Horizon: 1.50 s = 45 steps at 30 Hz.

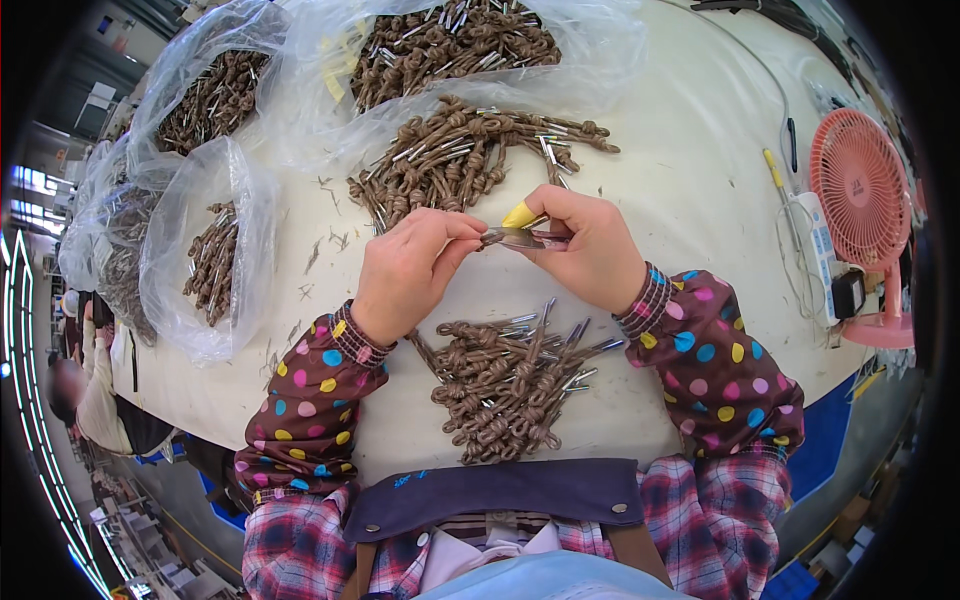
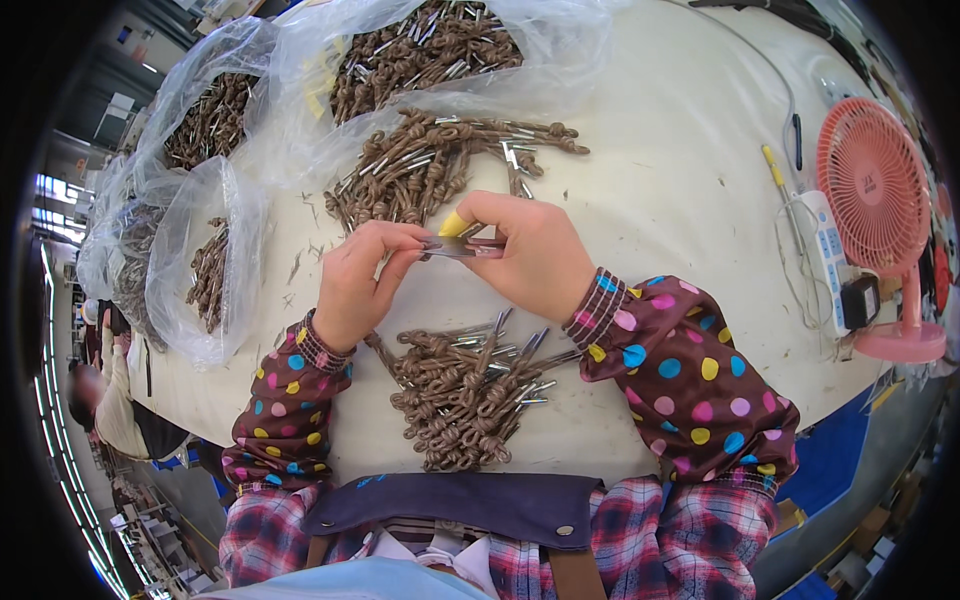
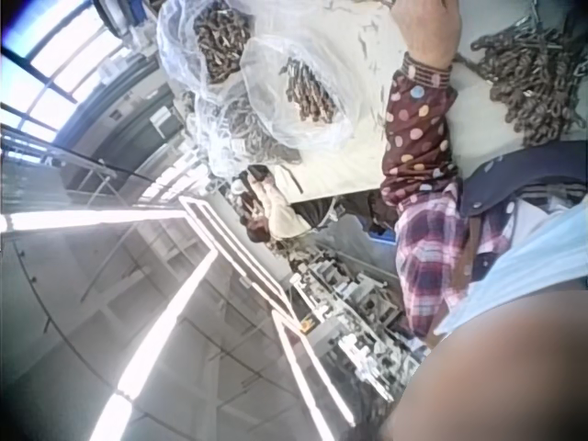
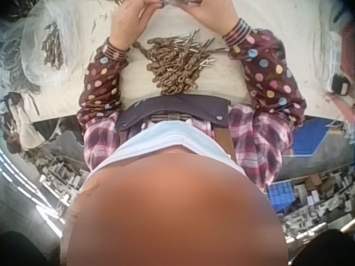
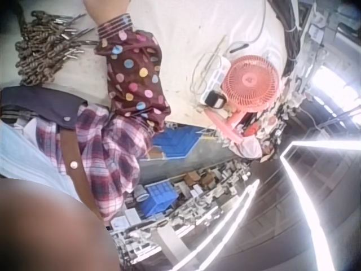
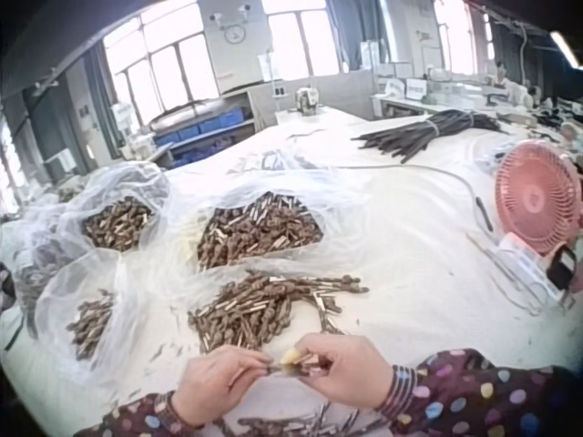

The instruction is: Assembling small metal hardware onto knotted leather pull tabs.

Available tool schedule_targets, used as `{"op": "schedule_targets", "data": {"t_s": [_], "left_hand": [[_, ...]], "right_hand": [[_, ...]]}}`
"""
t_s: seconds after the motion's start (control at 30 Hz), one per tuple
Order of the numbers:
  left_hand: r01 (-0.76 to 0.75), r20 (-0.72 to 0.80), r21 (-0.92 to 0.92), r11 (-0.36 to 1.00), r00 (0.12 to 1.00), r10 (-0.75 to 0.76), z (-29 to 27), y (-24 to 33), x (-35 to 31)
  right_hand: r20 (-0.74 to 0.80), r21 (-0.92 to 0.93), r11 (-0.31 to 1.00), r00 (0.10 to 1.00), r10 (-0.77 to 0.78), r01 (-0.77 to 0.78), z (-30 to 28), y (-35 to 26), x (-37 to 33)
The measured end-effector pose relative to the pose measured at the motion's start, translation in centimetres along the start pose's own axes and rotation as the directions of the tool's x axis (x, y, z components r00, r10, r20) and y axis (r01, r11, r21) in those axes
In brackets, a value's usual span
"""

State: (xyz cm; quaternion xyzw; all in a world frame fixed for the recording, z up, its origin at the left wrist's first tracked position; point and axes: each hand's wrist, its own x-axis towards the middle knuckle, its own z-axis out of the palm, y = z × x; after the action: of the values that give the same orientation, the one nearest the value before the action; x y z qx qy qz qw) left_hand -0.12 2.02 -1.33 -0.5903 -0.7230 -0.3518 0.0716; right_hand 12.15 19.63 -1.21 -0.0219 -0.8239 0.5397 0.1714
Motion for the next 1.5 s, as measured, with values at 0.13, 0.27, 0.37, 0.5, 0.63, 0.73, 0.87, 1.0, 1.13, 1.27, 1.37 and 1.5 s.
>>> {"op": "schedule_targets", "data": {"t_s": [0.13, 0.27, 0.37, 0.5, 0.63, 0.73, 0.87, 1.0, 1.13, 1.27, 1.37, 1.5], "left_hand": [[0.265, 0.079, -0.247, 0.932, 0.964, -0.253, 0.3, 0.5, -0.6], [0.411, 0.118, -0.594, 0.692, 0.895, -0.43, 0.0, -0.7, -0.8], [0.412, 0.101, -0.577, 0.705, 0.893, -0.439, -0.4, -1.0, -0.3], [0.117, 0.063, -0.111, 0.987, 0.992, -0.111, -1.5, 0.2, 0.7], [-0.036, 0.038, 0.022, 0.999, 0.999, 0.035, -0.9, -0.2, 0.2], [-0.064, 0.033, 0.028, 0.998, 0.997, 0.063, -0.9, -0.6, 0.1], [-0.1, 0.007, 0.061, 0.993, 0.995, 0.1, -0.7, -0.7, 0.1], [0.007, -0.028, -0.081, 0.997, 1.0, -0.009, 0.4, -0.4, -0.8], [0.222, 0.062, -0.197, 0.955, 0.975, -0.214, 0.6, -0.1, -1.1], [0.208, 0.049, -0.113, 0.972, 0.978, -0.204, 0.3, -0.3, -1.0], [0.211, 0.061, -0.112, 0.971, 0.977, -0.205, 0.5, -0.3, -1.0], [0.217, 0.081, -0.108, 0.97, 0.975, -0.209, 0.7, -0.2, -1.1]], "right_hand": [[0.063, 0.128, 0.985, 0.992, 0.106, -0.114, -0.1, 0.7, 0.1], [0.054, 0.143, 0.989, 0.998, 0.016, -0.023, -0.3, 0.8, 0.3], [0.024, 0.09, 0.996, 1.0, -0.016, 0.014, -0.7, 1.3, 0.2], [-0.001, 0.051, 0.999, 1.0, -0.012, 0.012, -0.5, 0.8, 0.0], [-0.019, 0.043, 0.999, 0.999, -0.031, 0.032, 0.1, 0.7, 0.0], [-0.011, -0.014, 0.999, 0.999, -0.033, 0.033, 0.0, 0.5, 0.0], [0.017, 0.065, 0.993, 0.995, 0.101, -0.102, 0.4, 0.8, -0.1], [0.006, 0.229, 0.97, 0.997, 0.081, -0.08, 0.9, 1.0, -0.4], [-0.017, -0.081, 0.977, 0.98, -0.199, 0.197, 0.4, 1.4, -0.2], [-0.035, -0.439, 0.879, 0.974, -0.224, 0.187, -0.1, 0.0, 0.0], [0.011, -0.599, 0.768, 0.961, -0.276, 0.227, 0.1, -0.6, -0.2], [0.087, -0.717, 0.607, 0.907, -0.413, 0.344, 0.4, -0.2, -0.2]]}}
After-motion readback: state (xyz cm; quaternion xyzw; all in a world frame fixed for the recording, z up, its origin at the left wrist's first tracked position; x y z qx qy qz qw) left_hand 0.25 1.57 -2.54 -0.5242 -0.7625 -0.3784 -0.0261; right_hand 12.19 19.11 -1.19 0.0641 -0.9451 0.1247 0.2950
